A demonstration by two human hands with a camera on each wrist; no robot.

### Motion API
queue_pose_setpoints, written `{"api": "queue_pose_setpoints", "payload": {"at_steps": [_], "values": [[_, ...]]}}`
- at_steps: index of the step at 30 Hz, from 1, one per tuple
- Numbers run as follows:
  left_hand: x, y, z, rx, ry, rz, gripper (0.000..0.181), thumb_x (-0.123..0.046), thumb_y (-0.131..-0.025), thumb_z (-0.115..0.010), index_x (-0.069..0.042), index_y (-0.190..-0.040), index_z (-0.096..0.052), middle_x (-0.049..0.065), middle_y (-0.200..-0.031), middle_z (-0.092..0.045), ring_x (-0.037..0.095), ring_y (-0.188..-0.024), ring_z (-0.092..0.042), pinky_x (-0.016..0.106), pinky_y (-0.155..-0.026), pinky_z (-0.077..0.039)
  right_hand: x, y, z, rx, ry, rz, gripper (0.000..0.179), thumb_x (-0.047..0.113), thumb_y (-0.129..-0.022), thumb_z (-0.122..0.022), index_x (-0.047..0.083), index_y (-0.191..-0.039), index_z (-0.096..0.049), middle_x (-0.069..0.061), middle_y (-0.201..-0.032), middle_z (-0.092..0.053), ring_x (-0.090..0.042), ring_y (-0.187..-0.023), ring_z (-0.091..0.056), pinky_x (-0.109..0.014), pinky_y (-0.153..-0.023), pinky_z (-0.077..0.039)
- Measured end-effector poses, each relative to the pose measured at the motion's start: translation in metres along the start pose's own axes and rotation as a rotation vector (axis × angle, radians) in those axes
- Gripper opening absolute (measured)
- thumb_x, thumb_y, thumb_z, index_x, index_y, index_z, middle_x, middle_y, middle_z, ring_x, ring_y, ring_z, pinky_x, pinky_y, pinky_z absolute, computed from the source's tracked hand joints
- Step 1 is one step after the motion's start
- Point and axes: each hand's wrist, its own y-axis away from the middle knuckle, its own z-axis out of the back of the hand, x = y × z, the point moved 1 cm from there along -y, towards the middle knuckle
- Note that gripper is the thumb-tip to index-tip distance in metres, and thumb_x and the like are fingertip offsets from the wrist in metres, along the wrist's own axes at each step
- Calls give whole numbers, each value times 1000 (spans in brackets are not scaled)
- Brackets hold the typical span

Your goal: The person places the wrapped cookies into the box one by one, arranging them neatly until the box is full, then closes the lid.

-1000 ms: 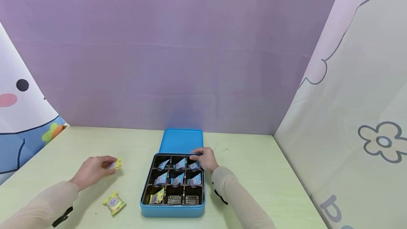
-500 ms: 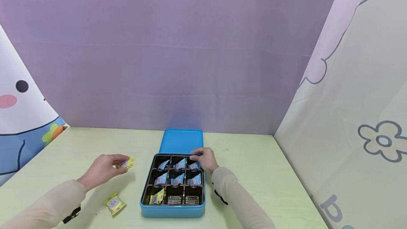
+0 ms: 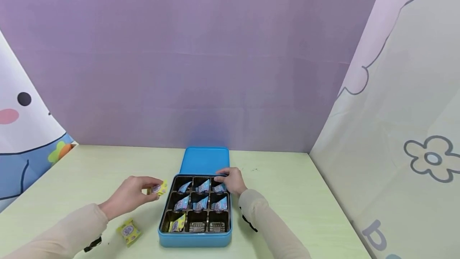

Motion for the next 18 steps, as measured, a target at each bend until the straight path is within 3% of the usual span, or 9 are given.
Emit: {"api": "queue_pose_setpoints", "payload": {"at_steps": [5,12,18], "values": [[-7,1,-3,16,21,-24,34,-12,-74,-74,-9,-108,-67,-1,-95,-69,12,-84,-63,31,-71,-53,0,0,1,3,10,47,23,19,-84,-66,6,-103,-70,-12,-107,-65,-24,-98,-61,-33,-76,-55],[-11,-1,-13,1,74,-32,36,-9,-73,-75,-10,-109,-67,-1,-98,-68,13,-87,-63,33,-74,-54,0,-1,0,-9,17,-29,21,13,-84,-65,7,-104,-69,-12,-110,-64,-28,-103,-60,-33,-79,-54],[-14,-2,-20,-20,105,-64,38,-12,-74,-75,-12,-111,-66,-2,-99,-68,10,-85,-61,33,-73,-53,0,-2,1,-5,16,-43,22,13,-84,-65,7,-105,-69,-12,-111,-64,-26,-102,-60,-32,-79,-54]]}}
